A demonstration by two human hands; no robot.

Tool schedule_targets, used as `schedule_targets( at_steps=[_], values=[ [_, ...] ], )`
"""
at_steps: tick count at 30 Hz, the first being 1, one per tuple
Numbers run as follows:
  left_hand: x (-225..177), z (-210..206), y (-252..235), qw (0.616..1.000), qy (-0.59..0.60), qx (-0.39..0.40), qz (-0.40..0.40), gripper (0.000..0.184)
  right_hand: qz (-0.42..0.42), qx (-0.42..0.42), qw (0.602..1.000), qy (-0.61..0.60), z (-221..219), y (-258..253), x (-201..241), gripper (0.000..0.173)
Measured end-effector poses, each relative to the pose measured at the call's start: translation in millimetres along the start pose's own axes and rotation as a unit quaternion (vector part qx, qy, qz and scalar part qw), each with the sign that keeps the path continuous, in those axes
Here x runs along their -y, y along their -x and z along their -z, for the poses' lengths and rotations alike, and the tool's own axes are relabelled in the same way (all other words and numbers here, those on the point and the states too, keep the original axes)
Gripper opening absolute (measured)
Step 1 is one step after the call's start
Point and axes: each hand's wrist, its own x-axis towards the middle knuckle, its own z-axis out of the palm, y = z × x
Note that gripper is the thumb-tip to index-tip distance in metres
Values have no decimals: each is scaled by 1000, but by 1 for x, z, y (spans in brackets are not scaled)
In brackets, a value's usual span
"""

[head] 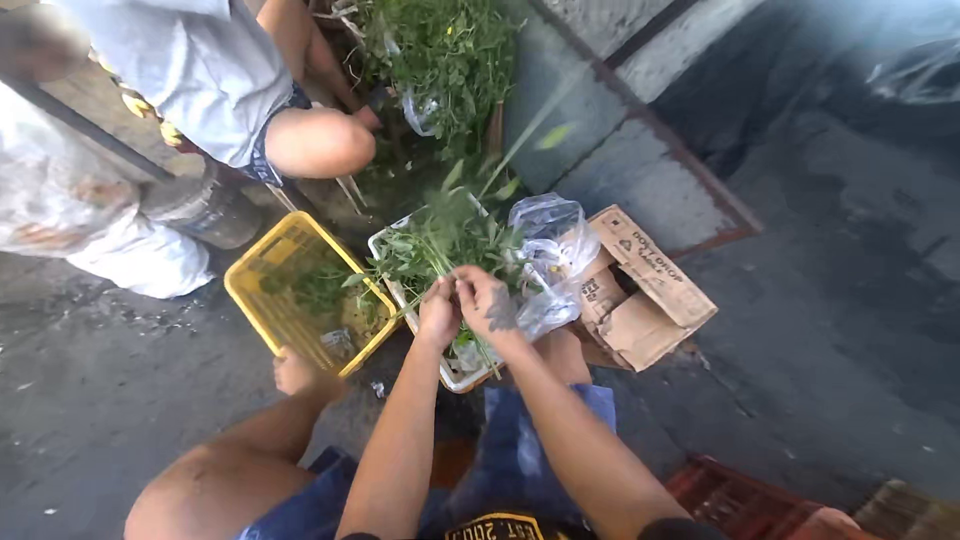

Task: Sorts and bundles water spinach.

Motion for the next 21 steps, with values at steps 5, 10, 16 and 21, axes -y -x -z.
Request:
schedule_targets(
  at_steps=[5, 10, 16, 21],
  values=[
    [6, 8, 5, 999, -31, 9, -2, 38, -37, -16, 998, 44, -22, 24, -11, 23],
    [-2, 13, 12, 998, -62, 7, -11, 29, -68, 1, 997, -33, -25, 37, -25, 18],
    [-64, 33, 22, 988, -146, 33, -43, 30, -189, 55, 974, -113, -27, 14, -93, 28],
    [-75, 45, 17, 971, -235, 44, 18, 29, -222, -44, 962, -155, -29, -33, -74, 33]
  ],
)
